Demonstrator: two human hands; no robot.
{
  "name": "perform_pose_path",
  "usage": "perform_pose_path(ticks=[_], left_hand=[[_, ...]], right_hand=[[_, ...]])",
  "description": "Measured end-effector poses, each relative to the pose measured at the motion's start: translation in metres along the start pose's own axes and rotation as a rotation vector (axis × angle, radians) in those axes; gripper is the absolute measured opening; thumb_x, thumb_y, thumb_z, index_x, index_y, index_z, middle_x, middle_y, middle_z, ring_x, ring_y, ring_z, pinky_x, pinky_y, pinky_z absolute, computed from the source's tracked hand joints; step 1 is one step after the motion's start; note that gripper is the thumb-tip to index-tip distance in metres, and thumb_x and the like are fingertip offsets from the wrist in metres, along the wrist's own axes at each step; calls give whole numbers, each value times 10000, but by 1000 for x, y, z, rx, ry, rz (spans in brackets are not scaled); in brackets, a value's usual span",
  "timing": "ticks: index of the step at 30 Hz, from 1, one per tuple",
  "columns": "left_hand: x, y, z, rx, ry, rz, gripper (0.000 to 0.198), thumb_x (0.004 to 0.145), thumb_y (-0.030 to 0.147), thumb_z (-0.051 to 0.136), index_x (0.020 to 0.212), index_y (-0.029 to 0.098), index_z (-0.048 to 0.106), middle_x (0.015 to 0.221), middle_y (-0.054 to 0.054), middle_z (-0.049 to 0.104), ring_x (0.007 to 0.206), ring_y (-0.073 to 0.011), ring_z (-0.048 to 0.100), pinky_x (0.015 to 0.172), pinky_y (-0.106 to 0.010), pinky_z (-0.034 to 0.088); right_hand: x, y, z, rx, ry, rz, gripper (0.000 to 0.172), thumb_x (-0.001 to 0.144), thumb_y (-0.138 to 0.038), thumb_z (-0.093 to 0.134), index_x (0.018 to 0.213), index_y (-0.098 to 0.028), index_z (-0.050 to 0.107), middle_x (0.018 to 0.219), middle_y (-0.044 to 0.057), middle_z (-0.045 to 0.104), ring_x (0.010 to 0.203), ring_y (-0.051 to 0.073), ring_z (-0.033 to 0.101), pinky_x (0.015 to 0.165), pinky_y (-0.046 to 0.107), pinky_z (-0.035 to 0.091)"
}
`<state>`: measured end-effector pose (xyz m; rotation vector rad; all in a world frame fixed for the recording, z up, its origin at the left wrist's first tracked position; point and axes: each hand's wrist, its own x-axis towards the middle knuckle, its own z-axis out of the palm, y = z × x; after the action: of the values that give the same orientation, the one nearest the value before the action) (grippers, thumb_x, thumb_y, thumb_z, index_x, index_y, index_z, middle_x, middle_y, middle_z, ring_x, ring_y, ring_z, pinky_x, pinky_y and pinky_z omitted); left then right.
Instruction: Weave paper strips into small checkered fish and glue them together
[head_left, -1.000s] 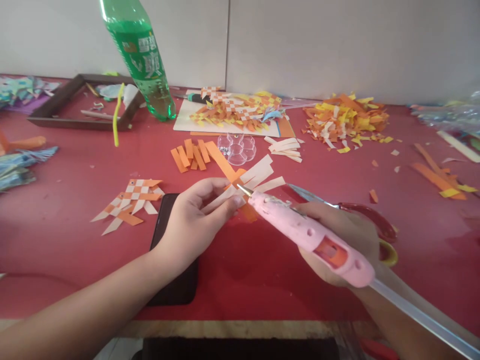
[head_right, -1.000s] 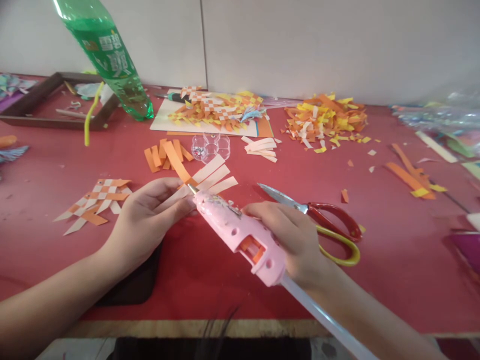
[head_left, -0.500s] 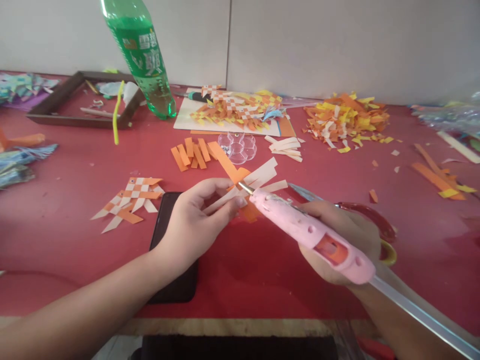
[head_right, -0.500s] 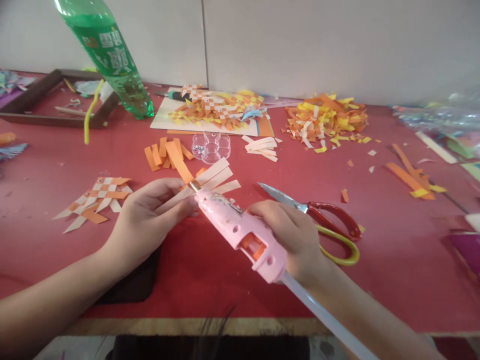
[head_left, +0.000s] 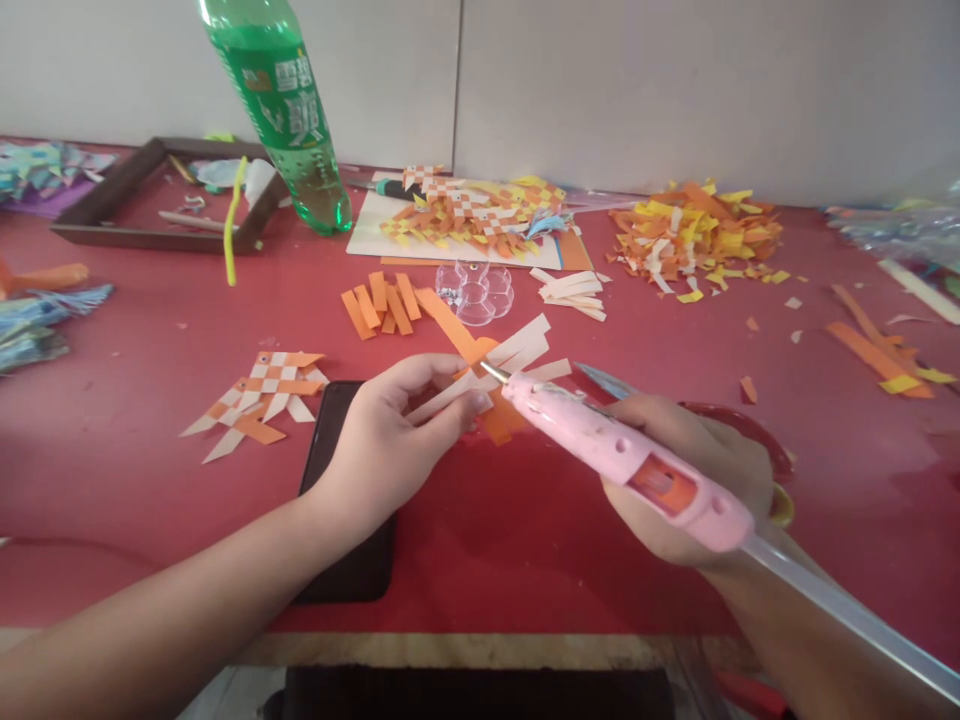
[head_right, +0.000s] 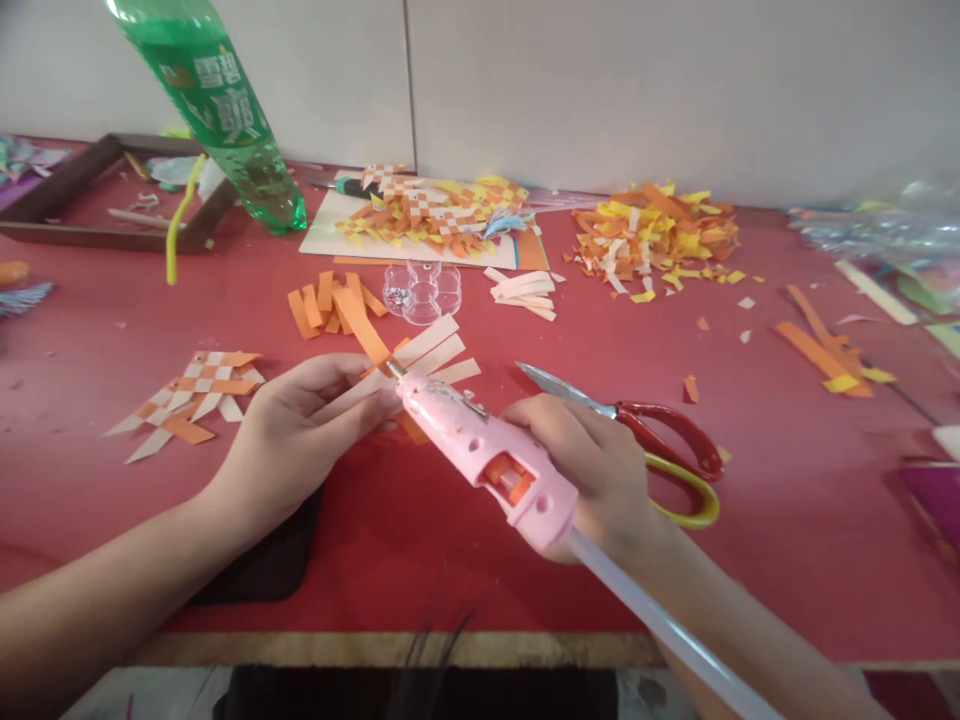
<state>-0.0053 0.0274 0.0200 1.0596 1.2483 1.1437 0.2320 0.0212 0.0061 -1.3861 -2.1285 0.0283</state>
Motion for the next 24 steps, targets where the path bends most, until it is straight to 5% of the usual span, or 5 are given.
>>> perform_pose_path(ticks=[7,14,20,24], left_hand=[[0,-1,-1,-14,-7,1,84,777,195,741,835,180,682,720,51,709,691,-52,675,671,-88,531],[0,0,0,-23,6,-17,104,769,193,754,848,183,688,714,55,721,674,-50,674,636,-83,525],[1,-3,-1,-32,13,-16,139,760,244,782,847,194,686,746,50,726,696,-61,675,676,-111,539],[0,-4,-2,-39,13,-23,163,769,274,779,877,199,682,797,30,741,740,-88,690,721,-157,556]], right_hand=[[8,-12,-7,-35,18,-197,120,754,-185,591,829,-268,548,624,5,627,523,180,575,442,308,359],[8,-12,-8,-82,18,-186,60,736,-224,592,771,-266,567,553,-8,565,503,171,531,465,298,354],[7,-20,-11,-182,-38,-14,62,750,-219,566,768,-274,589,549,1,557,508,181,534,436,305,321],[12,-18,-11,-121,-40,-85,71,705,-216,585,720,-277,552,485,-17,505,462,175,504,428,297,346]])
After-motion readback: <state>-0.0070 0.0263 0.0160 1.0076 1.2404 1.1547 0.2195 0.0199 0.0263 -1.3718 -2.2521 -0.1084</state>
